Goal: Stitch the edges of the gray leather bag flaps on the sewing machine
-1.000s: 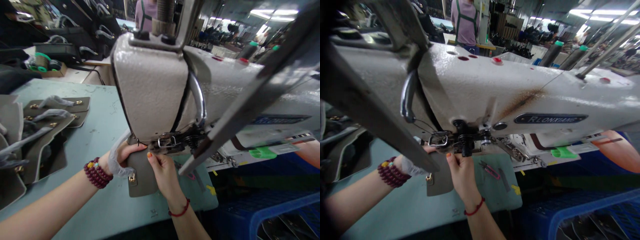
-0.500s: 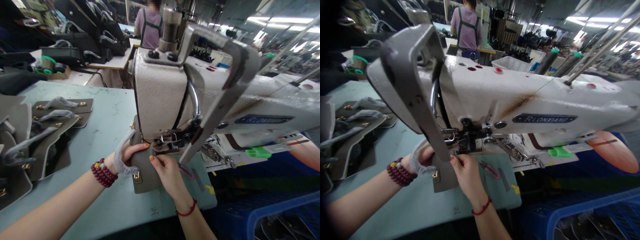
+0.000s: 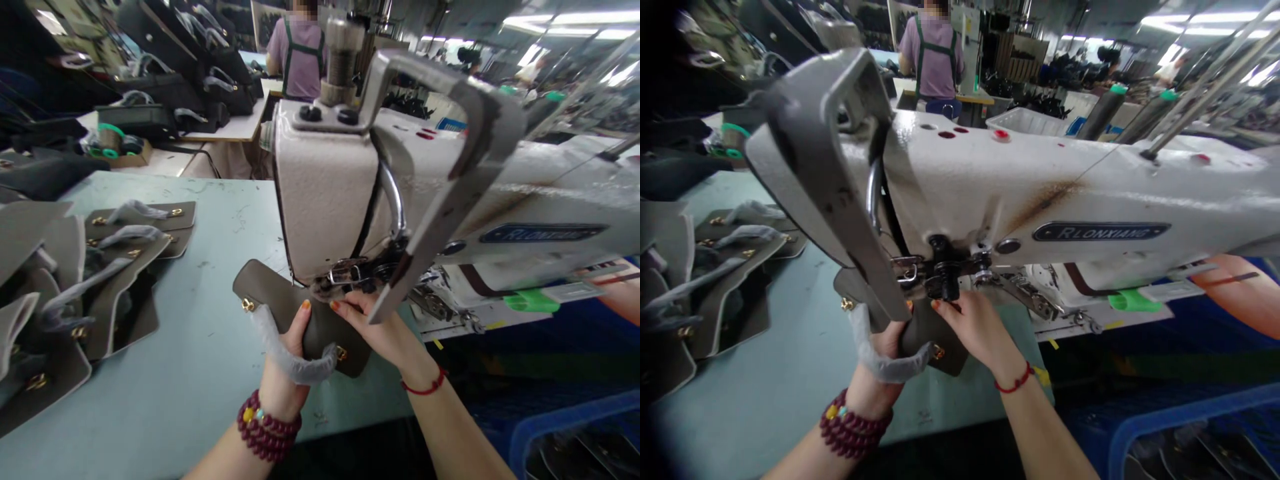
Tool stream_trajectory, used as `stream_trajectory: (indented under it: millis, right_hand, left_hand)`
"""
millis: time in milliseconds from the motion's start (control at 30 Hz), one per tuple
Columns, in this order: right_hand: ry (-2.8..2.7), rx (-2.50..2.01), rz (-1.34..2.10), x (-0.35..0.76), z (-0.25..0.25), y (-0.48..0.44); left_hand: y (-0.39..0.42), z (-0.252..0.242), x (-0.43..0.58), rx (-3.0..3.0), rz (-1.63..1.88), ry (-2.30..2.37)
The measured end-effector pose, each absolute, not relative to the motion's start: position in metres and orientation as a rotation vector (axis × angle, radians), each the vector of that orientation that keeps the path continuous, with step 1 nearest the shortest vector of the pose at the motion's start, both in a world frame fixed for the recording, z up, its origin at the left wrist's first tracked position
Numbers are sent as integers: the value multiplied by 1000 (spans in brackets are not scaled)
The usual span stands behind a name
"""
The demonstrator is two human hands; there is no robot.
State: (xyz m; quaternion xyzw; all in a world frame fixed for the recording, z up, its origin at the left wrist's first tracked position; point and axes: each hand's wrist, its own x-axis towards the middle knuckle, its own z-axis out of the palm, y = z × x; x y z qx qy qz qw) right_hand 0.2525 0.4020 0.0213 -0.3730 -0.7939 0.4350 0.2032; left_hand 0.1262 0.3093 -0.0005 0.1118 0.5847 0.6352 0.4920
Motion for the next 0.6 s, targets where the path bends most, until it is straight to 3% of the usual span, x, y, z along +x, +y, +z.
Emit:
stream_trajectory:
  millis: [600]
  right_hand:
    - [-2034, -1032, 1300, 251, 9, 399]
  left_hand:
    - [316, -9, 117, 156, 1482, 1335]
